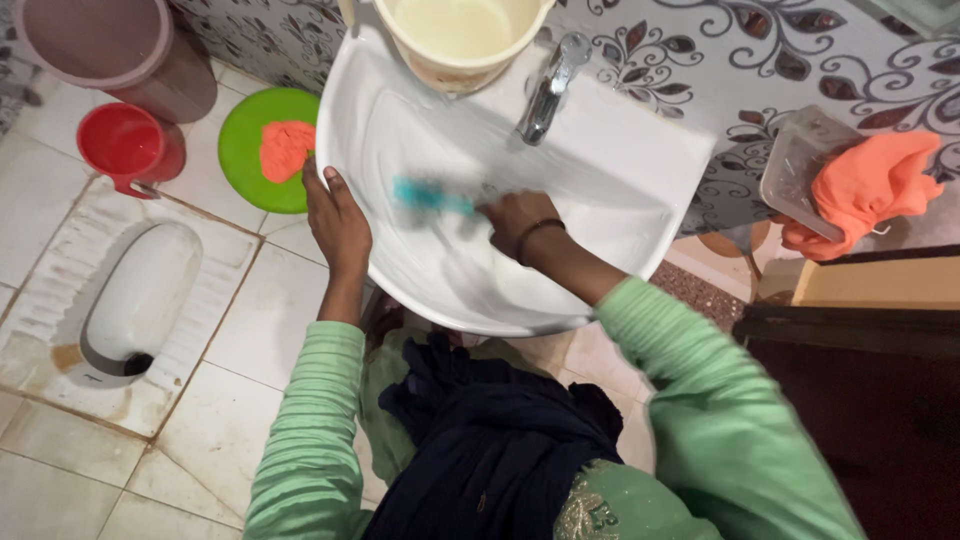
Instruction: The person scrubs a white bathroom sink using a blue scrubbing brush. They clean the basin, the drain area, and the faucet, occasionally using a white plastic jug to pour water for rinsing.
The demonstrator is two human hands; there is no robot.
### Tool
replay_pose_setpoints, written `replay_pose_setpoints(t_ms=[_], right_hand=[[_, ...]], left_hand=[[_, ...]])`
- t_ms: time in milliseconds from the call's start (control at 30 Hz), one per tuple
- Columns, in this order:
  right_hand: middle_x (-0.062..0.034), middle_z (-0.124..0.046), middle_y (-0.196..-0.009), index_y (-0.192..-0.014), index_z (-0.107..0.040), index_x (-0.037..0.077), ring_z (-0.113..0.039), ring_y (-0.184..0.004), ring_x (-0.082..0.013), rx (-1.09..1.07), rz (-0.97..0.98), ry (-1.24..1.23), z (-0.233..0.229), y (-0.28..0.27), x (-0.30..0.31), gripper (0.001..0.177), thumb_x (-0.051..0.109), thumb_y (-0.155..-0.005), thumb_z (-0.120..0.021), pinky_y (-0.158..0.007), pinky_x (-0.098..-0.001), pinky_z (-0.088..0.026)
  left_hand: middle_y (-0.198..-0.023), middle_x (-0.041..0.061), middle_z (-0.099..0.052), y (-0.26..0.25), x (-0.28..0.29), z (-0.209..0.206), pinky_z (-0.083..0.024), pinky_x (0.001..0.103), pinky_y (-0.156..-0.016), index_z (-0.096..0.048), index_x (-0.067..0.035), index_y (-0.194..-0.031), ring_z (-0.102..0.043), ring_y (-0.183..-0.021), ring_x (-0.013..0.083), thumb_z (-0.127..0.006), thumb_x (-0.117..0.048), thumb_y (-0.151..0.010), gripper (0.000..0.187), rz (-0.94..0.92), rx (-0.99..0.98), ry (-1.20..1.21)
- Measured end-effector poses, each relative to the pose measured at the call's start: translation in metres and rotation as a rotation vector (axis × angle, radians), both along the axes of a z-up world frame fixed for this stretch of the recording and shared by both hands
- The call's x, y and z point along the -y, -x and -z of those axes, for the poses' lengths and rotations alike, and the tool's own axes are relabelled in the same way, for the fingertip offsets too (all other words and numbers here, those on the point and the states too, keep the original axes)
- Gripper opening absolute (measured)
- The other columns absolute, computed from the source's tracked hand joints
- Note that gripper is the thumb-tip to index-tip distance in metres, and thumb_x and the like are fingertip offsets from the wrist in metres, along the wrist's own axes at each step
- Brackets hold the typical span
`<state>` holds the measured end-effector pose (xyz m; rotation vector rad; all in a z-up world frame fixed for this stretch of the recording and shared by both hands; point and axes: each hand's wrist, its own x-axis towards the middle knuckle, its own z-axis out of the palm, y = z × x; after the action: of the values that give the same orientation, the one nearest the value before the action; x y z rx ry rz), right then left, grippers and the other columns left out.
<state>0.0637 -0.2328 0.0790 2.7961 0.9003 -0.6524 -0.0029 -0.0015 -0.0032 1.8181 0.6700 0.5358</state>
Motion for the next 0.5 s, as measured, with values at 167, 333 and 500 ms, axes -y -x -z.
replay_pose_setpoints(t_ms=[167,333,500], right_hand=[[-0.0158,-0.072,-0.097,-0.128,-0.065,0.018,-0.072,-0.094,-0.0297,-0.266,-0.255,0.451,-0.079,0.056,0.081,0.04,0.02,-0.087,-0.064,-0.08,-0.0445,-0.058],[-0.0181,-0.07,-0.085,-0.1,-0.068,0.005,-0.07,-0.081,-0.0354,-0.081,-0.195,0.049,0.001,0.033,0.056,0.018,0.015,-0.086,-0.065,-0.07,-0.0477,-0.057],[-0.0214,-0.068,-0.085,-0.127,-0.067,0.007,-0.068,-0.07,-0.0391,0.302,-0.089,-0.296,0.05,-0.015,0.017,0.048,0.009,-0.079,-0.064,-0.061,-0.0508,-0.054]], left_hand=[[-0.15,0.025,-0.053,-0.002,-0.002,-0.004,-0.042,0.046,-0.112,-0.038,-0.001,-0.153,-0.054,-0.135,0.0405,-0.032,-0.043,-0.112,0.059,-0.002,-0.028,0.029],[-0.151,0.026,-0.05,-0.003,-0.001,-0.01,-0.041,0.047,-0.11,-0.036,-0.001,-0.154,-0.053,-0.135,0.0413,-0.033,-0.041,-0.111,0.059,-0.008,-0.025,0.031],[-0.15,0.025,-0.052,-0.004,-0.003,-0.003,-0.041,0.047,-0.113,-0.037,0.0,-0.154,-0.053,-0.137,0.0407,-0.034,-0.039,-0.114,0.056,0.007,-0.002,-0.007]])
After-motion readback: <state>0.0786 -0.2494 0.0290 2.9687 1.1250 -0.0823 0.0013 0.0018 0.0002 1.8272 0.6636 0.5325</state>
